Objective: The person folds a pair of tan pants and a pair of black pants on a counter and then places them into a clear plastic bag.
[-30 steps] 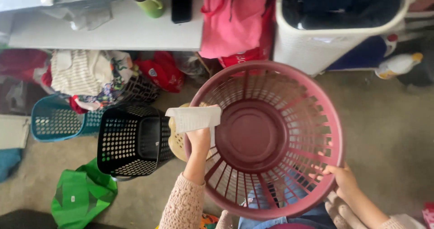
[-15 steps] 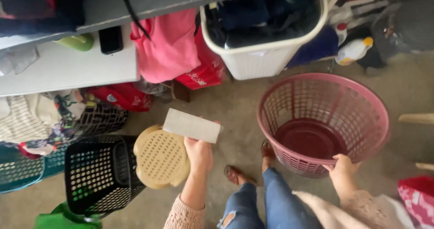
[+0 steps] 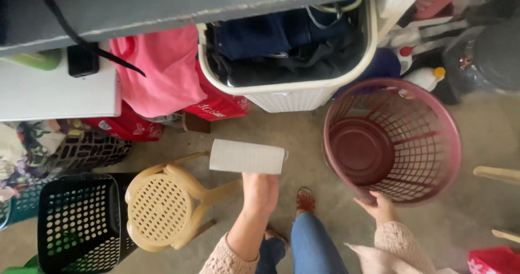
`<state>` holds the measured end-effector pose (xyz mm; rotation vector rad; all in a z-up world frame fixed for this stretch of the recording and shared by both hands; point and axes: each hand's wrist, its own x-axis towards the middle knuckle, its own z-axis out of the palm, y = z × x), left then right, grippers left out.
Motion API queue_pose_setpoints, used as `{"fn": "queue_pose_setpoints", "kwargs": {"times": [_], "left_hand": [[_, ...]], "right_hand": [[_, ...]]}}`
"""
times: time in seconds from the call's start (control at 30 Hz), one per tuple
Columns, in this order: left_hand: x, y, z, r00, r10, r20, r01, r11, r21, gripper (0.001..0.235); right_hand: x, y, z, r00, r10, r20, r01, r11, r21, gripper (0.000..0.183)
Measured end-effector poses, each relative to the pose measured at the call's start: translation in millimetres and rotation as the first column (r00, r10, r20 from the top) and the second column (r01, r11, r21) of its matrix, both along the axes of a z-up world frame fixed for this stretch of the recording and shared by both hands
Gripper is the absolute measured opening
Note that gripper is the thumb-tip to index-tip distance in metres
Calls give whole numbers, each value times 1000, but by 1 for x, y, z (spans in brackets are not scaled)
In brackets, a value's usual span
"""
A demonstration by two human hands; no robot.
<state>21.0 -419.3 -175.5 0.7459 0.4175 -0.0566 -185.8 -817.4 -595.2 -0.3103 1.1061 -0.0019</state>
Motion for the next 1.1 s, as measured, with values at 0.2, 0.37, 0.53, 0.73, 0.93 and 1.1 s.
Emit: {"fn": "queue_pose_setpoints", "kwargs": {"times": [0.2, 0.37, 0.53, 0.73, 0.93, 1.1], "left_hand": [[20, -13, 44, 996, 81, -40, -79, 996, 52, 29], [26, -2, 113, 993, 63, 103, -76, 990, 118, 24], [36, 20, 158, 991, 67, 112, -66, 998, -10, 25], [49, 57, 179, 988, 130, 79, -134, 989, 57, 22], [62, 87, 182, 979, 111, 171, -117, 993, 26, 18], [74, 85, 175, 968, 137, 211, -109, 984, -141, 19]], "right_hand": [[111, 133, 232, 659, 647, -384, -749, 521, -408, 71], [177, 228, 448, 513, 830, 218, -341, 430, -836, 74], [233, 281, 552, 248, 849, 466, -22, 486, -874, 81], [256, 334, 584, 308, 861, 405, 56, 408, -911, 66], [272, 367, 584, 408, 738, 537, 91, 553, -828, 30], [285, 373, 608, 510, 684, 521, 1, 606, -796, 18]]}}
